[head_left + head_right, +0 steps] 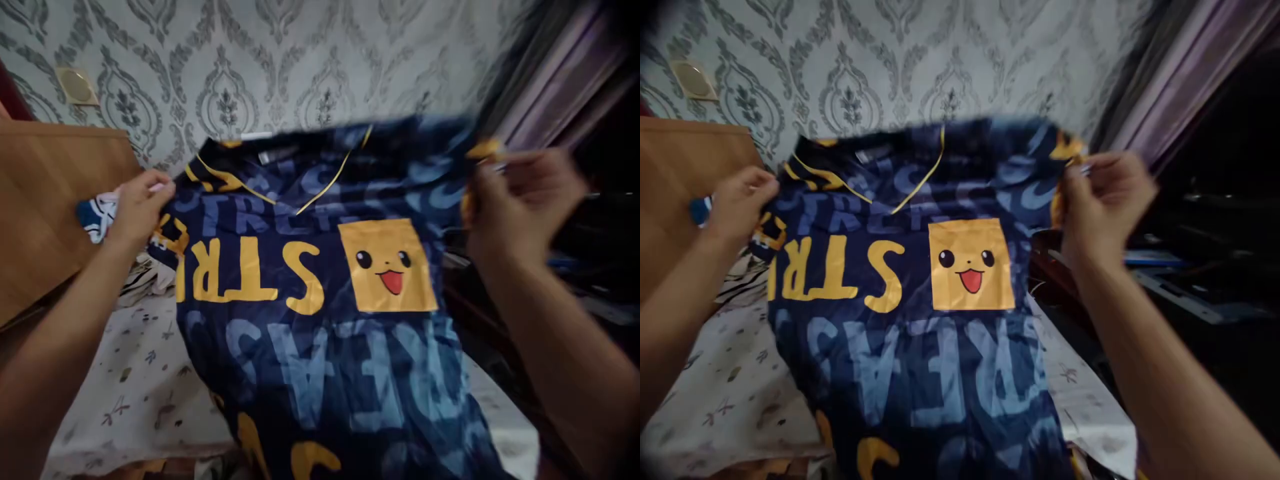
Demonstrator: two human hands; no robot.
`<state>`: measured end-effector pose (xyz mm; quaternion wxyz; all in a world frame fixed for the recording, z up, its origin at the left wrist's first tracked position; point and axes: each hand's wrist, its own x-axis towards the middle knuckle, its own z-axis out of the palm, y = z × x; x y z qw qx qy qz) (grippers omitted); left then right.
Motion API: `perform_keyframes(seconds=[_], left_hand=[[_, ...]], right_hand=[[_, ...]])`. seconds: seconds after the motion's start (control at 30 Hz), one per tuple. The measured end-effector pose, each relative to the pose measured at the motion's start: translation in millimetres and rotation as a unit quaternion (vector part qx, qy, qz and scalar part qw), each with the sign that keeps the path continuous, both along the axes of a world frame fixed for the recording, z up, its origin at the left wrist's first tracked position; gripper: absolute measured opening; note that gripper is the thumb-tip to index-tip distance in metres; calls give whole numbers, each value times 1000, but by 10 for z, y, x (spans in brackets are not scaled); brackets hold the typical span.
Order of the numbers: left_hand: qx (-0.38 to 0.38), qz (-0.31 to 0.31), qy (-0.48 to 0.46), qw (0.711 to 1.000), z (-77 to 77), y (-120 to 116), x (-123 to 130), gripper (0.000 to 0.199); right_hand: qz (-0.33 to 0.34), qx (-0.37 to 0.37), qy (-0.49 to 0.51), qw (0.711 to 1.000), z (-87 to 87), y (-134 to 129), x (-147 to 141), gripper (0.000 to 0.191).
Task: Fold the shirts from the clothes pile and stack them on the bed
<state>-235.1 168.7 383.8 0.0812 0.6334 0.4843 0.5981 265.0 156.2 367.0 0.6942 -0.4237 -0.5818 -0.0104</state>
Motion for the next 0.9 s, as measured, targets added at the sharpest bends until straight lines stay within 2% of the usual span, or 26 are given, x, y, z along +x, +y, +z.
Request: perform_keyframes(seconds=[0.03, 0.07, 0.17, 0.23, 0.3, 0.33, 0.43, 0.6, 0.7, 0.8, 0.9], left_hand=[[-43, -4, 21, 999, -175, 134, 0, 27], [-84, -9, 47, 995, -376, 252, -3, 30], [-147, -6, 156, 977, -1052, 513, -27, 30], [-180, 15, 239, 954, -1466, 623, -57, 28], [-230, 31, 303, 924, -1779, 693, -95, 27], [-253, 36, 322, 912, -1888, 715, -115, 26], [-281, 43, 341, 896, -2049, 743, -181, 28], [-255, 72, 367, 892, -2065, 764, -288, 35], [-277, 67, 413, 865, -2059, 829, -296, 34], [-309, 79, 441, 839, -2024, 959, -205, 37], [-338, 83, 454, 820, -1985, 1130, -21, 42]], right_hand=[[-35, 16, 15, 999, -183, 90, -58, 23], [-53, 2, 22, 998, -405, 182, -115, 23], [-44, -97, -12, 994, -1190, 453, -249, 28], [-69, -204, -66, 974, -1677, 604, -306, 26], [-79, -280, -100, 951, -2030, 727, -344, 22], [-82, -309, -112, 941, -2143, 780, -355, 20], [-91, -348, -134, 923, -2265, 914, -354, 18], [-136, -379, -175, 899, -2213, 986, -290, 33], [-156, -408, -212, 874, -2216, 963, -304, 34], [-152, -408, -291, 852, -2182, 1033, -451, 39], [-106, -404, -402, 815, -2110, 1251, -723, 42]])
